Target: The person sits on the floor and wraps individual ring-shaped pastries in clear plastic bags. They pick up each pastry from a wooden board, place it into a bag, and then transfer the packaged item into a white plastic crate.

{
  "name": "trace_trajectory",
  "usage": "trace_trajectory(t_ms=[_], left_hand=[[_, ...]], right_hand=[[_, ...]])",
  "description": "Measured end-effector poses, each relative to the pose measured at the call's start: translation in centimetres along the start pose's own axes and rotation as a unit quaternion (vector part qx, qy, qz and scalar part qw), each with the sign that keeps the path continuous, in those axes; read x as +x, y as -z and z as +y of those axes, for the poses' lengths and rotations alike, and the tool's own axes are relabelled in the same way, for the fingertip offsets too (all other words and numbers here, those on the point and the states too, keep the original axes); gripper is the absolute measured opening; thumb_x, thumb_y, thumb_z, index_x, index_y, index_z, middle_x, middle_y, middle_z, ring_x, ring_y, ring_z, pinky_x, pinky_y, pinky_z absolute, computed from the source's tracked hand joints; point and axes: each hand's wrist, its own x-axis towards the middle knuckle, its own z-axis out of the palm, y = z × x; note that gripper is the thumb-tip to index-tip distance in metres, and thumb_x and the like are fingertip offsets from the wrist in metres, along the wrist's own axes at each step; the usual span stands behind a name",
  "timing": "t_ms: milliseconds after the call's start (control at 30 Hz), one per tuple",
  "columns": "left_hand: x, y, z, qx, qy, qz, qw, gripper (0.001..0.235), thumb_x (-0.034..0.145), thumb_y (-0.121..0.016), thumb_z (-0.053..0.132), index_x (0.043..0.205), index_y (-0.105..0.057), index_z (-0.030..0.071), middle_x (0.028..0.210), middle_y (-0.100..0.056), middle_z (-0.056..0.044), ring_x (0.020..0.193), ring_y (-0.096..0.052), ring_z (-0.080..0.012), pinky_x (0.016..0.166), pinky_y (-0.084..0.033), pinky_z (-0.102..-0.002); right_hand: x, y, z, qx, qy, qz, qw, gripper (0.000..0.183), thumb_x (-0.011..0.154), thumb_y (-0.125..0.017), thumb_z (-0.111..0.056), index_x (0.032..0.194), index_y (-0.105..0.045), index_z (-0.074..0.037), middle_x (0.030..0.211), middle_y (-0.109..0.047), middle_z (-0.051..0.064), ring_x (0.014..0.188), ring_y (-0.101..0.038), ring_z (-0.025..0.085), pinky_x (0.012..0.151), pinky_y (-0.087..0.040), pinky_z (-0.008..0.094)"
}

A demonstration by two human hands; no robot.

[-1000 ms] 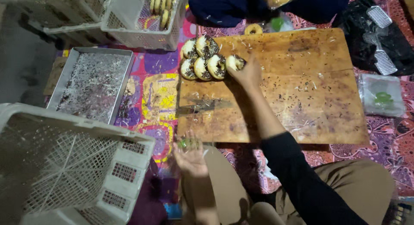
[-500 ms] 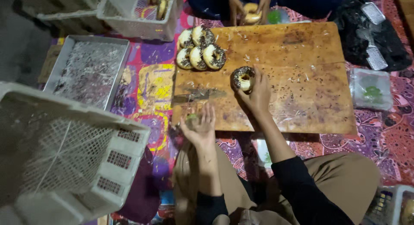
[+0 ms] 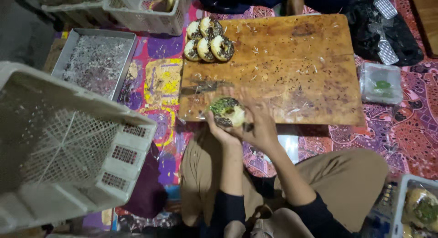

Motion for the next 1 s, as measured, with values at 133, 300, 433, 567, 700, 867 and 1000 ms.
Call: trace_trajectory(t_ms=[133, 300, 433, 567, 700, 867, 1000], left_hand=[[-1.7, -1.4, 1.4, 0.088, 0.063, 0.134, 0.985, 0.059, 0.096, -0.058, 0.039, 0.148, -0.053, 0.013, 0.141, -0.058, -0.012, 0.119, -0.059, -0.0274, 0.099, -0.045, -0.044], [-7.6, -0.2, 2.3, 0.585, -0.19, -0.086, 0.784, 0.034, 0.113, -0.057, 0.023, 0.135, -0.063, -0.002, 0.13, -0.067, -0.012, 0.119, -0.063, -0.0213, 0.104, -0.048, -0.035], [-11.0, -0.5, 3.9, 0.57, 0.097, -0.325, 0.749, 0.022, 0.106, -0.061, 0.011, 0.117, -0.071, -0.005, 0.1, -0.071, -0.003, 0.093, -0.064, -0.0101, 0.082, -0.053, -0.027], [-12.6, -3.1, 4.4, 0.482, 0.206, -0.258, 0.812, 0.02, 0.1, -0.053, 0.005, 0.115, -0.064, -0.001, 0.098, -0.068, 0.006, 0.09, -0.062, -0.0036, 0.08, -0.053, -0.025], [-14.2, -4.9, 5.2, 0.594, 0.134, -0.29, 0.738, 0.012, 0.101, -0.055, 0.007, 0.105, -0.061, -0.002, 0.085, -0.064, -0.005, 0.079, -0.061, -0.0108, 0.067, -0.05, -0.033], [-14.8, -5.6, 6.6, 0.744, 0.03, -0.363, 0.56, 0.024, 0.101, -0.06, 0.016, 0.088, -0.06, -0.005, 0.078, -0.064, -0.025, 0.074, -0.067, -0.0386, 0.065, -0.049, -0.044], [-15.2, -5.2, 8.0, 0.772, 0.045, -0.327, 0.543, 0.028, 0.106, -0.053, 0.023, 0.101, -0.065, -0.002, 0.086, -0.067, -0.027, 0.084, -0.07, -0.0418, 0.07, -0.051, -0.046]], right_hand=[[-0.7, 1.0, 0.0, -0.161, 0.204, 0.089, 0.961, 0.037, 0.072, -0.086, -0.032, 0.107, -0.073, -0.031, 0.122, -0.067, 0.011, 0.114, -0.054, 0.033, 0.089, -0.043, 0.051], [-1.4, 5.5, -0.2, -0.01, 0.111, -0.178, 0.978, 0.028, 0.078, -0.081, -0.016, 0.105, -0.082, -0.021, 0.102, -0.07, 0.0, 0.098, -0.068, 0.019, 0.085, -0.056, 0.036], [-1.4, 9.7, -1.6, 0.122, 0.099, -0.224, 0.962, 0.022, 0.079, -0.082, -0.011, 0.101, -0.076, -0.008, 0.092, -0.068, 0.005, 0.083, -0.067, 0.021, 0.073, -0.055, 0.035], [-1.8, 12.3, -6.3, -0.005, 0.187, -0.12, 0.975, 0.027, 0.076, -0.084, -0.013, 0.097, -0.071, -0.002, 0.085, -0.06, 0.011, 0.08, -0.062, 0.029, 0.069, -0.051, 0.04], [-2.8, 14.3, -7.9, -0.022, 0.232, -0.128, 0.964, 0.031, 0.077, -0.078, -0.009, 0.106, -0.072, -0.002, 0.097, -0.065, 0.01, 0.088, -0.067, 0.028, 0.073, -0.055, 0.037], [-5.2, 12.7, -2.8, -0.024, 0.247, -0.238, 0.939, 0.032, 0.078, -0.076, -0.011, 0.107, -0.068, -0.001, 0.099, -0.065, 0.01, 0.094, -0.066, 0.029, 0.079, -0.056, 0.039], [-4.9, 13.2, 2.2, 0.229, -0.052, -0.215, 0.948, 0.027, 0.083, -0.068, -0.015, 0.109, -0.067, -0.009, 0.107, -0.066, 0.008, 0.101, -0.064, 0.024, 0.083, -0.055, 0.033]])
